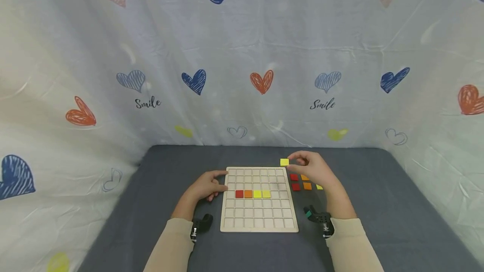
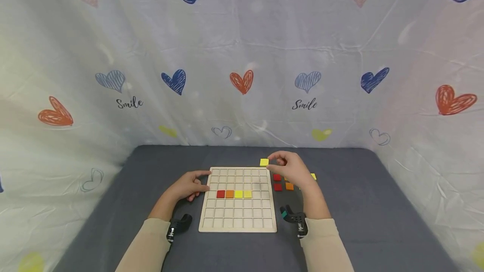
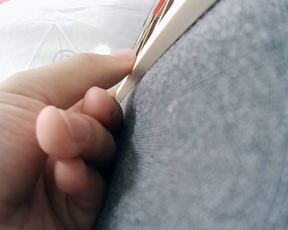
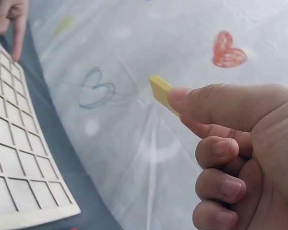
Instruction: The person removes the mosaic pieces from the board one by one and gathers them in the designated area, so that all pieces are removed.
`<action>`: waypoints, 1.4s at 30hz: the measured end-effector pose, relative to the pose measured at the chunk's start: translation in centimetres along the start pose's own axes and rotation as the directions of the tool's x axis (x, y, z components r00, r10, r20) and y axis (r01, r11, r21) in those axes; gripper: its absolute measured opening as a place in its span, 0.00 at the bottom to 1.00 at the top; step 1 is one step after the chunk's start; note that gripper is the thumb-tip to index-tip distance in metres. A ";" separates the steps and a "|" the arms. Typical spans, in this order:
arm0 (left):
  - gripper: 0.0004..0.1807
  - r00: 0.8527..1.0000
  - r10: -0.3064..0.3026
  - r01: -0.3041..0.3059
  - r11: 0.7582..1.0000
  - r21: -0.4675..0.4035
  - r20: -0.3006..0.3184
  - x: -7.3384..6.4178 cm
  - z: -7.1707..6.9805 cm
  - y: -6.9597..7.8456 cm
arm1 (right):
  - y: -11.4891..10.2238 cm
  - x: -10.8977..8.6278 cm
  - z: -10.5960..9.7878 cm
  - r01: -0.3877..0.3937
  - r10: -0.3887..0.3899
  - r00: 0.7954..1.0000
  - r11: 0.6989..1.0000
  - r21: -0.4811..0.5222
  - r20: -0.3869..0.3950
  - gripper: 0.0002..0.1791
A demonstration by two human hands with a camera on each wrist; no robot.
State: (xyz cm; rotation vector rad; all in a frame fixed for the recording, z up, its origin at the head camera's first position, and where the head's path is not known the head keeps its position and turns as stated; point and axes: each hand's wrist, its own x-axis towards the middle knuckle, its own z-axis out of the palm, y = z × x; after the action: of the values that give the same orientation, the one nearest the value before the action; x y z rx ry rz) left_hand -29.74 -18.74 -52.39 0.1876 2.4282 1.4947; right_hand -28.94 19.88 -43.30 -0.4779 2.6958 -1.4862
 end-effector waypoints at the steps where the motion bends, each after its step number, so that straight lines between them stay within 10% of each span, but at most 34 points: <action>1: 0.37 1.000 -0.001 0.001 1.000 -0.001 0.000 0.0 0.0 0.0 | 0.1 -0.1 -0.3 -0.006 0.006 1.000 1.000 0.004 -0.010 0.17; 28: 0.37 1.000 -0.002 0.002 1.000 -0.001 0.003 0.1 0.2 -0.3 | 5.0 -3.2 -7.3 -0.191 0.188 0.977 0.981 -0.025 -0.103 0.27; 42: 0.37 1.000 -0.006 0.006 1.000 0.010 -0.014 -0.1 0.2 0.1 | 9.1 -4.7 -8.9 -0.282 0.285 0.958 0.950 -0.134 0.004 0.26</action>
State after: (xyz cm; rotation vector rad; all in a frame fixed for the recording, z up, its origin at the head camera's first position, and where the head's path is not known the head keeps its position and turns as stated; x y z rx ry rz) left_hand -29.62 -18.54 -52.32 0.1725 2.4452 1.4861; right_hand -28.26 33.02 -46.62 -0.0998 2.7133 -1.2249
